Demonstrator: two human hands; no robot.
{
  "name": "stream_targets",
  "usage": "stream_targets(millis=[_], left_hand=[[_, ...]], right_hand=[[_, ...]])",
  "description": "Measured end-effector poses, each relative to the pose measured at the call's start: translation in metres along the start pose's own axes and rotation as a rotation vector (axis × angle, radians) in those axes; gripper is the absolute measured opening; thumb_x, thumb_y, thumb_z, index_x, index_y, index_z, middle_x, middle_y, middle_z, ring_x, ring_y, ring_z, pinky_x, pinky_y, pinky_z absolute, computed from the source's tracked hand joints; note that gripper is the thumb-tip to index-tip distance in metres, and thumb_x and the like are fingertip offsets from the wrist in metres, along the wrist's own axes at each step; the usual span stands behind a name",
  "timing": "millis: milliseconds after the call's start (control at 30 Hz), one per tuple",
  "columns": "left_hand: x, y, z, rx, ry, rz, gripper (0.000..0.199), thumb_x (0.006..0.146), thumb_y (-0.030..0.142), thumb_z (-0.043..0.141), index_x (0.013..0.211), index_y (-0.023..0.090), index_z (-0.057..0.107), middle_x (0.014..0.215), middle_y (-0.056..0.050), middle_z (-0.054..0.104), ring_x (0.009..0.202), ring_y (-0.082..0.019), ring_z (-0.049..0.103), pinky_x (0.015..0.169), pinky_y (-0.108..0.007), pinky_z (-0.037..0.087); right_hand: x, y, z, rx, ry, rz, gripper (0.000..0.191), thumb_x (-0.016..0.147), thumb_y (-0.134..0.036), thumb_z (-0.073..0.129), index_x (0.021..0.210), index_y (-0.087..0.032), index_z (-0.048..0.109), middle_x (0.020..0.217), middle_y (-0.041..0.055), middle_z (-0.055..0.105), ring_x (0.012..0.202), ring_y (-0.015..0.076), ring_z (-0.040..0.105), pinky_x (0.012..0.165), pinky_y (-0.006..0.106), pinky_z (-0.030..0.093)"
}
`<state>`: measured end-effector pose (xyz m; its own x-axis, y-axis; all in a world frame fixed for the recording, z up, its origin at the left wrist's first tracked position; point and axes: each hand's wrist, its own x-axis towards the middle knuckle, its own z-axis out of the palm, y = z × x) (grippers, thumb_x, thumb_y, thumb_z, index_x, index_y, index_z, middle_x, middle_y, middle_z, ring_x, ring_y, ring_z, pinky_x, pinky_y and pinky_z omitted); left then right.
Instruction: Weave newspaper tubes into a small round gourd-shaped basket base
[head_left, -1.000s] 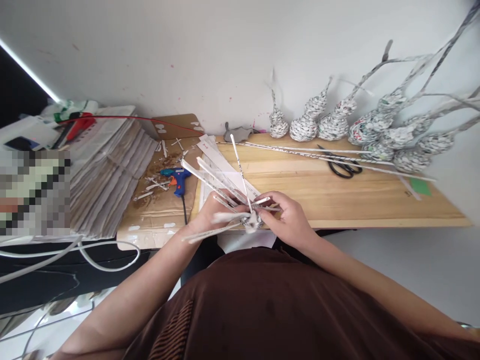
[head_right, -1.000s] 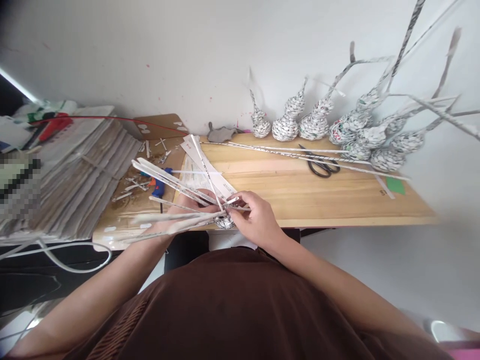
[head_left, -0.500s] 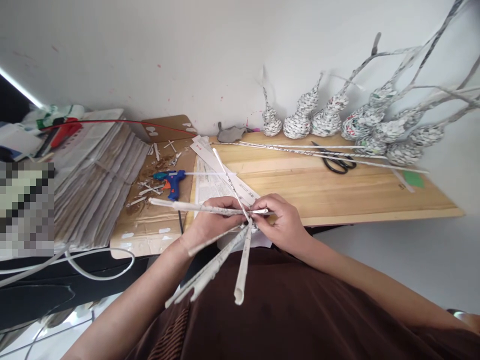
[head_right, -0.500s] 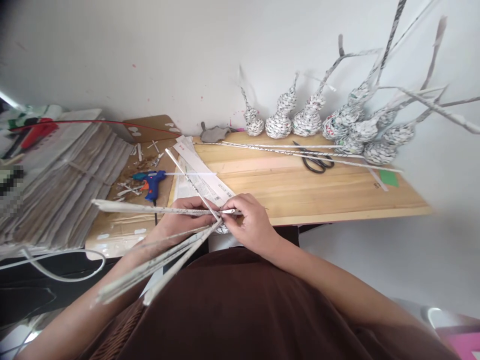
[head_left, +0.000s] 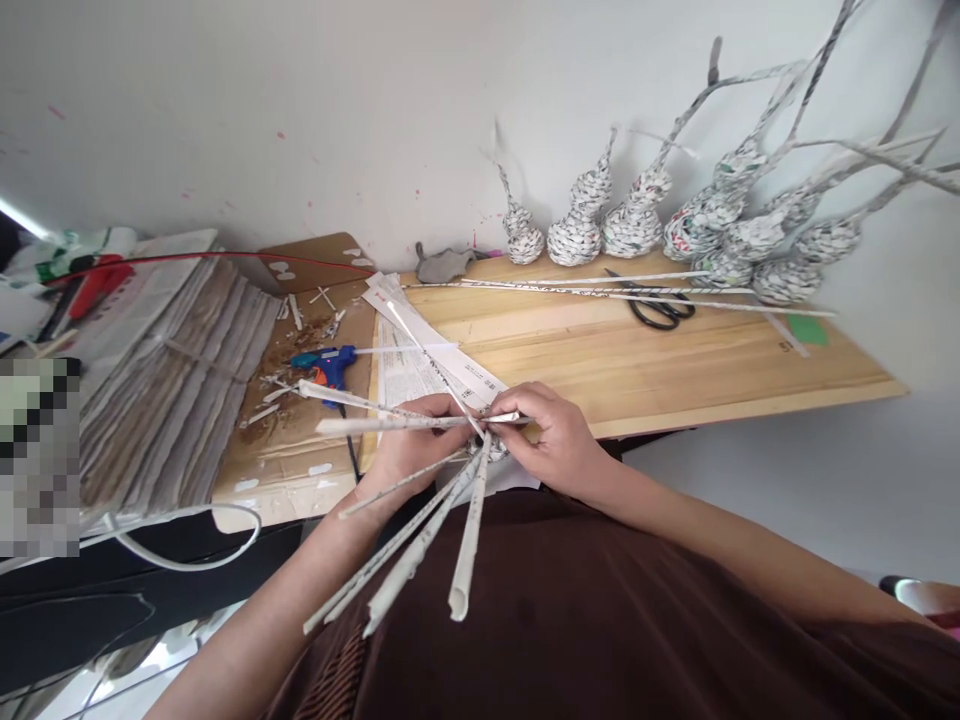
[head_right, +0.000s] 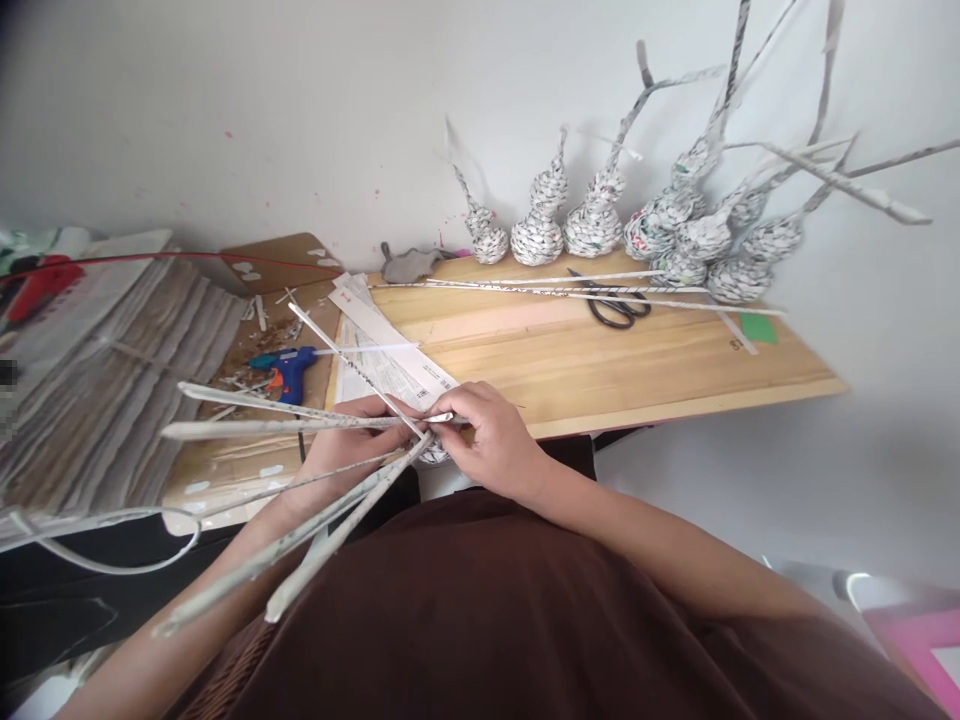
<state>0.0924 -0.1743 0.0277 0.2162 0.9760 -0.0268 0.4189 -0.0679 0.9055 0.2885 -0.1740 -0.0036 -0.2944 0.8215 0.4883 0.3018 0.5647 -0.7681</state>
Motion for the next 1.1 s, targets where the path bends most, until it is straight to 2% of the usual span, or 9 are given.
stream_targets(millis=[233, 367, 500, 767, 967, 1100], left_hand=[[0.0, -0.003, 0.001, 0.026, -0.009, 0.038, 0.019, 0.081, 0.034, 0.072, 0.084, 0.015, 0.073, 0.081, -0.005, 0.075, 0.075, -0.017, 0.068, 0.07, -0.026, 0.053], [0.001, -0.011, 0.001, -0.035, -0.005, 0.02, 0.02, 0.076, 0.034, 0.077, 0.082, 0.015, 0.072, 0.076, -0.003, 0.074, 0.069, -0.016, 0.068, 0.065, -0.024, 0.053], [0.0, -0.015, -0.001, -0.044, -0.02, 0.03, 0.019, 0.077, 0.034, 0.076, 0.083, 0.016, 0.074, 0.078, -0.004, 0.075, 0.071, -0.017, 0.07, 0.066, -0.025, 0.054], [-0.005, -0.014, -0.002, 0.065, 0.033, 0.05, 0.02, 0.079, 0.036, 0.074, 0.086, 0.017, 0.075, 0.084, -0.006, 0.076, 0.075, -0.019, 0.071, 0.071, -0.028, 0.056], [-0.008, -0.012, -0.002, -0.015, 0.069, 0.069, 0.016, 0.079, 0.033, 0.074, 0.081, 0.018, 0.074, 0.079, -0.004, 0.074, 0.072, -0.018, 0.069, 0.067, -0.025, 0.054], [-0.008, -0.019, 0.0, -0.075, 0.04, 0.05, 0.018, 0.08, 0.036, 0.074, 0.083, 0.018, 0.071, 0.075, -0.003, 0.072, 0.068, -0.017, 0.067, 0.062, -0.025, 0.053]], right_hand=[[0.0, 0.001, 0.0, 0.018, 0.01, 0.017, 0.011, 0.083, -0.01, 0.063, 0.088, -0.02, 0.065, 0.088, 0.0053, 0.07, 0.086, 0.0194, 0.064, 0.078, 0.033, 0.051], [0.002, -0.004, -0.003, -0.002, -0.021, 0.019, 0.008, 0.085, -0.014, 0.063, 0.09, -0.02, 0.065, 0.089, 0.0061, 0.07, 0.085, 0.0194, 0.064, 0.078, 0.033, 0.051], [0.003, -0.007, -0.006, -0.009, -0.066, 0.039, 0.011, 0.085, -0.013, 0.064, 0.093, -0.02, 0.065, 0.091, 0.0059, 0.07, 0.087, 0.0195, 0.065, 0.078, 0.033, 0.051], [0.002, 0.002, -0.001, 0.057, -0.034, 0.044, 0.012, 0.083, -0.013, 0.066, 0.092, -0.021, 0.066, 0.092, 0.0037, 0.069, 0.085, 0.017, 0.066, 0.075, 0.029, 0.051], [0.003, -0.006, 0.0, 0.038, -0.027, 0.067, 0.017, 0.079, -0.008, 0.067, 0.091, -0.02, 0.066, 0.089, 0.0036, 0.069, 0.086, 0.0178, 0.065, 0.077, 0.03, 0.052], [0.004, -0.008, 0.002, 0.01, -0.02, 0.033, 0.014, 0.079, -0.012, 0.069, 0.09, -0.021, 0.067, 0.088, 0.0032, 0.07, 0.085, 0.0183, 0.064, 0.079, 0.031, 0.051]])
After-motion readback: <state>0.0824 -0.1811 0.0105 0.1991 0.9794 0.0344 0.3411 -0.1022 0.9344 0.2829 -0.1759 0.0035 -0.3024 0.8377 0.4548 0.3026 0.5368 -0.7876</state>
